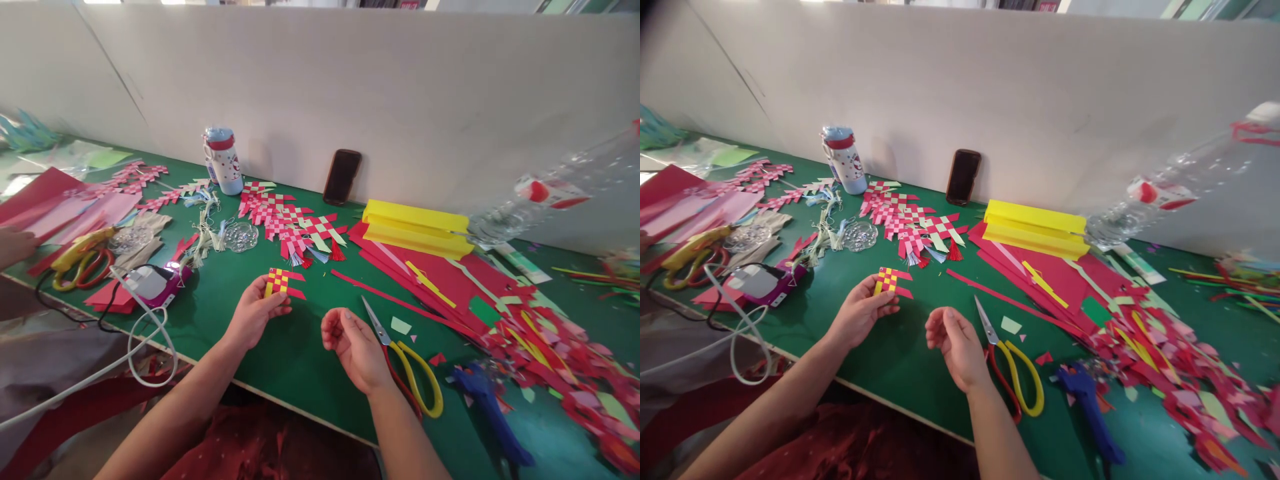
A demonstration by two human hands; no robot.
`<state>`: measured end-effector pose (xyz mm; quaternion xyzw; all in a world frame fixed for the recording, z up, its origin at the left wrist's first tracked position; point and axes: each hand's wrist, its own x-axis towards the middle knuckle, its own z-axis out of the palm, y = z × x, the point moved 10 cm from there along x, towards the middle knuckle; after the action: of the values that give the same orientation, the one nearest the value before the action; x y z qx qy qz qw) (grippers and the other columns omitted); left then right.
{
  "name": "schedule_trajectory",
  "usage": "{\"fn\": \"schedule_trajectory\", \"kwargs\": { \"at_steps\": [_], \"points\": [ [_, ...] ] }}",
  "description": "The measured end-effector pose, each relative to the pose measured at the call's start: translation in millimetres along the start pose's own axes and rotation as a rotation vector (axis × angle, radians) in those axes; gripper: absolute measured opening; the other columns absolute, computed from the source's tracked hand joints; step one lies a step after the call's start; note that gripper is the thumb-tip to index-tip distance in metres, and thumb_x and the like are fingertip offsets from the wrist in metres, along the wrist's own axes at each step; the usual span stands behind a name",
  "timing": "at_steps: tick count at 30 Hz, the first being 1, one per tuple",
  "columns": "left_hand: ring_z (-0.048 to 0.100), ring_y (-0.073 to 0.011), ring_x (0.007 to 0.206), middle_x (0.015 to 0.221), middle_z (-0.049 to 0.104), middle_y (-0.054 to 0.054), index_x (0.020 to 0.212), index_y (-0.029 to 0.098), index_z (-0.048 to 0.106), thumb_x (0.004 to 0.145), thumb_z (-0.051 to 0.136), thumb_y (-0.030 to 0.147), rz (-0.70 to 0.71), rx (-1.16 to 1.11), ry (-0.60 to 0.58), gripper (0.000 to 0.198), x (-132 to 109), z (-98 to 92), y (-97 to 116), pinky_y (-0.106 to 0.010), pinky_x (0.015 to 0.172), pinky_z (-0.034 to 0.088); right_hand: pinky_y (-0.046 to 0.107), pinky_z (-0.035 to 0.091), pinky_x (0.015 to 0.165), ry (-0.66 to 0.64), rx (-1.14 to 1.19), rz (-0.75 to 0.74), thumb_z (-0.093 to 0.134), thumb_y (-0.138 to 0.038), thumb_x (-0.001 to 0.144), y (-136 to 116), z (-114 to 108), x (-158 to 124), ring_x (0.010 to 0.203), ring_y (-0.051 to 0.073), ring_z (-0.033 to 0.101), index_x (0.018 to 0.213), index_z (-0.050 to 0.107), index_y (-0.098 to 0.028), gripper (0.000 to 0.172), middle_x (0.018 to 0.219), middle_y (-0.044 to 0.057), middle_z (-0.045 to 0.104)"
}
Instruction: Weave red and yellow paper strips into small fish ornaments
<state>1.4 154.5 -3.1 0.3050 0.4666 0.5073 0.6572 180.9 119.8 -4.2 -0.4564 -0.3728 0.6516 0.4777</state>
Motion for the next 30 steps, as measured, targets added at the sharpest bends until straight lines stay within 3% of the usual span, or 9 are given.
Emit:
{"fn": "schedule_trajectory", "kwargs": {
  "at_steps": [3, 6, 9, 12, 17, 19, 22, 26, 30],
  "points": [
    [0.066, -0.0127, 0.076, 0.09, 0.067, -0.002, 0.108, 0.016, 0.058, 0.071, 0.08, 0.032, 0.003, 0.063, -0.034, 0.046, 5, -6.7, 3, -0.027, 0.071, 0.057, 0.024, 0.044, 0.056, 0.007, 0.034, 0.019, 0.072, -0.052, 0.077, 1, 0, 1, 0.062, 0.011, 0.052, 0.08, 0.062, -0.02, 0.034, 0.073, 0.0, 0.058],
    [0.067, -0.0197, 0.095, 0.108, 0.069, -0.009, 0.125, 0.016, 0.054, 0.077, 0.073, 0.034, 0.064, 0.297, -0.066, 0.055, 8, -13.8, 7, -0.033, 0.085, 0.055, 0.022, 0.042, 0.053, 0.036, 0.023, 0.025, 0.082, -0.042, 0.07, 3, -5, 2, 0.057, 0.009, 0.05, 0.075, 0.063, -0.019, 0.031, 0.068, -0.002, 0.058],
    [0.059, -0.0247, 0.116, 0.13, 0.06, -0.013, 0.134, 0.017, 0.049, 0.08, 0.068, 0.033, 0.192, 0.556, 0.053, 0.06, 6, -33.5, 19, -0.038, 0.097, 0.049, 0.022, 0.04, 0.049, 0.066, 0.002, 0.019, 0.081, -0.043, 0.071, 4, -10, 3, 0.054, 0.008, 0.049, 0.07, 0.063, -0.018, 0.031, 0.067, 0.0, 0.061],
    [0.056, -0.0246, 0.12, 0.137, 0.053, -0.011, 0.131, 0.021, 0.052, 0.083, 0.062, 0.031, 0.343, 0.795, 0.146, 0.05, -7, -43.1, 34, -0.038, 0.098, 0.048, 0.023, 0.041, 0.048, 0.09, -0.013, 0.0, 0.078, -0.046, 0.073, 4, -14, 3, 0.053, 0.01, 0.051, 0.07, 0.064, -0.018, 0.032, 0.067, 0.001, 0.062],
    [0.059, -0.0241, 0.112, 0.122, 0.062, -0.009, 0.115, 0.023, 0.062, 0.088, 0.052, 0.023, 0.607, 1.116, 0.172, 0.029, -39, -26.0, 44, -0.04, 0.095, 0.051, 0.023, 0.039, 0.046, 0.117, -0.024, -0.073, 0.074, -0.05, 0.076, -7, -17, 1, 0.052, 0.01, 0.049, 0.069, 0.06, -0.019, 0.035, 0.064, -0.001, 0.057],
    [0.06, -0.0235, 0.109, 0.111, 0.066, -0.008, 0.106, 0.023, 0.065, 0.09, 0.049, 0.019, 0.724, 1.17, 0.101, 0.024, -55, -7.9, 40, -0.041, 0.096, 0.051, 0.023, 0.036, 0.044, 0.122, -0.031, -0.109, 0.072, -0.051, 0.077, -14, -18, -2, 0.05, 0.009, 0.045, 0.067, 0.056, -0.02, 0.036, 0.061, -0.003, 0.053],
    [0.061, -0.0225, 0.11, 0.109, 0.068, -0.009, 0.105, 0.022, 0.066, 0.091, 0.047, 0.015, 0.827, 1.232, -0.107, 0.025, -74, 23.2, 23, -0.04, 0.097, 0.051, 0.023, 0.033, 0.044, 0.13, -0.047, -0.15, 0.068, -0.052, 0.081, -24, -22, -8, 0.049, 0.009, 0.043, 0.066, 0.052, -0.021, 0.038, 0.06, -0.004, 0.049],
    [0.054, -0.0253, 0.123, 0.126, 0.063, -0.011, 0.115, 0.019, 0.064, 0.091, 0.05, 0.017, 0.852, 1.374, -0.237, 0.028, -78, 40.9, 7, -0.043, 0.105, 0.046, 0.024, 0.03, 0.044, 0.163, -0.088, -0.18, 0.061, -0.051, 0.088, -31, -35, -21, 0.049, 0.009, 0.04, 0.065, 0.05, -0.021, 0.038, 0.059, -0.004, 0.046],
    [0.046, -0.0279, 0.134, 0.138, 0.058, -0.01, 0.129, 0.02, 0.058, 0.094, 0.05, 0.023, 0.778, 1.515, -0.19, 0.036, -56, 30.1, 7, -0.051, 0.113, 0.035, 0.025, 0.027, 0.044, 0.224, -0.135, -0.203, 0.054, -0.048, 0.093, -29, -58, -37, 0.048, 0.01, 0.037, 0.063, 0.048, -0.022, 0.04, 0.057, -0.004, 0.043]
  ]
}}
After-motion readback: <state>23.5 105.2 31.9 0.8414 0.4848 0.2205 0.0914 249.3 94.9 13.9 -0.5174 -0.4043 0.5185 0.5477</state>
